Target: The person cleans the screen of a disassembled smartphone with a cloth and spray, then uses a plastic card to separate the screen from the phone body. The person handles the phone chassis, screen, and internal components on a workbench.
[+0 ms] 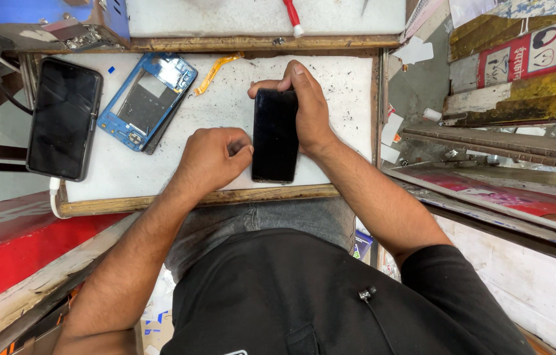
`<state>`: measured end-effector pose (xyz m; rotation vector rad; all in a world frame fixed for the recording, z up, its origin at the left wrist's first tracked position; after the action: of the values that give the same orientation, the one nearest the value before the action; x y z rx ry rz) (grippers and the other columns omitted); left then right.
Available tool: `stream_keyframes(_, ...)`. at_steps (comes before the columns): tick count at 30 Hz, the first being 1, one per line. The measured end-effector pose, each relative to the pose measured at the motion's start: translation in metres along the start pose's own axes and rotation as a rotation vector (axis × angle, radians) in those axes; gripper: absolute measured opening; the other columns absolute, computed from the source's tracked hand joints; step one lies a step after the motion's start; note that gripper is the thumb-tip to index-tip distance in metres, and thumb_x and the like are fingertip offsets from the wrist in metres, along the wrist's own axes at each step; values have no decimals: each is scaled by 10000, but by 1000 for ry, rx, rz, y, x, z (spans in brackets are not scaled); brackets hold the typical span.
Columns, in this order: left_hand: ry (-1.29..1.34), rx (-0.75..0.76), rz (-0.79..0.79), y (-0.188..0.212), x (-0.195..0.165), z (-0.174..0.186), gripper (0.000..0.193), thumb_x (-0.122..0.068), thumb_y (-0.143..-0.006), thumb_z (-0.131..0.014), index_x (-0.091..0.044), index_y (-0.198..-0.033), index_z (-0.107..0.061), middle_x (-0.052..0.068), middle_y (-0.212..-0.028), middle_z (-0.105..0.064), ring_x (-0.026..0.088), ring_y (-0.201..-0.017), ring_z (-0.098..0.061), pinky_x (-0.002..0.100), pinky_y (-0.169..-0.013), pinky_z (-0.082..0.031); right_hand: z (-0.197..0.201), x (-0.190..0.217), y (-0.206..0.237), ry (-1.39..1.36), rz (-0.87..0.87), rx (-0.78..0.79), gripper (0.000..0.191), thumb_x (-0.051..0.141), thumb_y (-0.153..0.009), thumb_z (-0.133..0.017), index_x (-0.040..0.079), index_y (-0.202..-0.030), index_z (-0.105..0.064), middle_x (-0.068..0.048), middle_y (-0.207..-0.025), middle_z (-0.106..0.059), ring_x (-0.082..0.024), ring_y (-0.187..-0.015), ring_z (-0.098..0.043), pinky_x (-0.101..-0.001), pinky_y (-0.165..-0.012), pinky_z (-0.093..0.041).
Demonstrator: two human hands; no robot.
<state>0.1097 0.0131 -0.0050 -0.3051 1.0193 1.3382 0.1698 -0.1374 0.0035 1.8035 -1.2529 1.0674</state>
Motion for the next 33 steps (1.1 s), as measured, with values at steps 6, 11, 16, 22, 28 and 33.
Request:
stream_keyframes(6,28,14,-1,-2,1,2,151,-239,-851,-724,-112,-903,-788,45,-758,-767,183,-682,-733,343,-669,-574,0,2,0,13,-5,-16,380,511,-1098,-395,153,-979,-442,-270,-1025,-729,-159,-726,-662,-280,-556,-588)
stream_keyframes(11,109,-58,-30,-15,-6,14,173,-249,-857,-727,-97,-913,-788,52,-753,-765,159,-669,-719,323,-650,-561,-4,4,2,14,-3,6,386,514,-1107,-399,146,-995,-439,-279,-1036,-724,-178,-749,-676,-292,-598,-605)
stream_keyframes(16,114,-49,-11,-24,-11,21,174,-247,-849,-738,-92,-910,-785,52,-723,-753,153,-662,-721,319,-649,-563,-5,6,0,24,-17,11,391,527,-1085,-407,147,-997,-436,-277,-1045,-717,-209,-786,-718,-312,-612,-639)
stream_keyframes(22,104,-144,-132,-27,-30,53,153,-226,-942,-717,-82,-940,-769,47,-778,-775,143,-759,-759,324,-742,-589,-9,4,0,49,-24,37,439,556,-1096,-426,128,-1003,-464,-296,-1091,-734,-232,-906,-747,-320,-704,-656)
stream_keyframes(28,56,-144,-31,-19,-30,53,135,-200,-947,-691,-74,-971,-735,70,-813,-781,174,-787,-776,344,-746,-593,-10,2,-1,2,-49,51,447,555,-1093,-369,130,-990,-460,-305,-1139,-726,-248,-903,-742,-344,-723,-665)
stream_keyframes(33,-3,-179,-88,-19,-34,55,140,-198,-919,-729,-70,-966,-761,97,-832,-777,202,-760,-767,366,-702,-596,-10,3,-1,32,-43,60,465,565,-1084,-338,129,-987,-466,-307,-1150,-717,-276,-940,-757,-366,-716,-680)
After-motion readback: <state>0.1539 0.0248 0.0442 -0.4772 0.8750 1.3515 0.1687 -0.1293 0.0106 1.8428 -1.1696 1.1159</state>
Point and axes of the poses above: each hand's wrist, its own y-axis away from the middle knuckle, its own z-axis out of the back of the hand, x = y × z, the point moved 8 cm from there along -y, towards the middle knuckle
